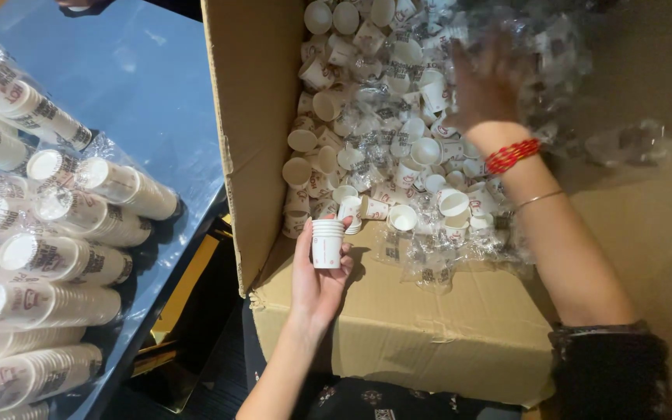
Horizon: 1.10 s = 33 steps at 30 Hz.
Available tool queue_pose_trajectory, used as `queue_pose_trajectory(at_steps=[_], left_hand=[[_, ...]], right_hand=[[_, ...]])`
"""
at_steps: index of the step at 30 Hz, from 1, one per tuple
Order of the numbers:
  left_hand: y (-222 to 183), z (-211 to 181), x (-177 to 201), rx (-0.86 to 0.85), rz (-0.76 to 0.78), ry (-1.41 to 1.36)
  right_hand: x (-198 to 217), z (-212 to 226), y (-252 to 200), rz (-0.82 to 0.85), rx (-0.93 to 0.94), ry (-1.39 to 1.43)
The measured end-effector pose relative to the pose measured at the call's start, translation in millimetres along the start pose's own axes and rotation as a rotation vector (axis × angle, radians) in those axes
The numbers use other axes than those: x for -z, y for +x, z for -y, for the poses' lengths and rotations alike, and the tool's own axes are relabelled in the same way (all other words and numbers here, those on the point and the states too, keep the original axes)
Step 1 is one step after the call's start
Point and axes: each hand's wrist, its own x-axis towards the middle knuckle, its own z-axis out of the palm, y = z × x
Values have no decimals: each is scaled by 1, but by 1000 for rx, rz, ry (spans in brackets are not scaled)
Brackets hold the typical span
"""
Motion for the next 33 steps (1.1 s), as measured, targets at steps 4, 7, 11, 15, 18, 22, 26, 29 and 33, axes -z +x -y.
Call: queue_pose_trajectory(at_steps=[4, 7, 11, 15, 18, 22, 26, 29, 33], left_hand=[[0, 1, 2, -47, -14, -38], [-1, 0, 2, -100, -9, -61], [-2, -2, 1, -89, 18, -75], [-6, -3, -3, -49, 12, -68], [-5, -3, -5, -23, -28, -43], [-4, -2, -1, -12, -13, -68], [-3, 0, 0, 0, -14, -81], [-2, 0, -2, -22, -13, -69], [-3, 1, -3, -3, -28, -67]], right_hand=[[-44, 64, -31, -65, 345, 365], [-69, 99, -65, -115, 785, 221], [-108, 109, -72, -346, 1153, 21], [-102, 61, -34, -347, 963, -131], [-89, 15, -6, -473, 692, 123], [-84, -47, 8, -567, 388, 87], [-62, -81, 19, -707, 115, 28], [14, -53, -7, -185, -218, 354], [16, -34, 2, -54, -45, 762]])
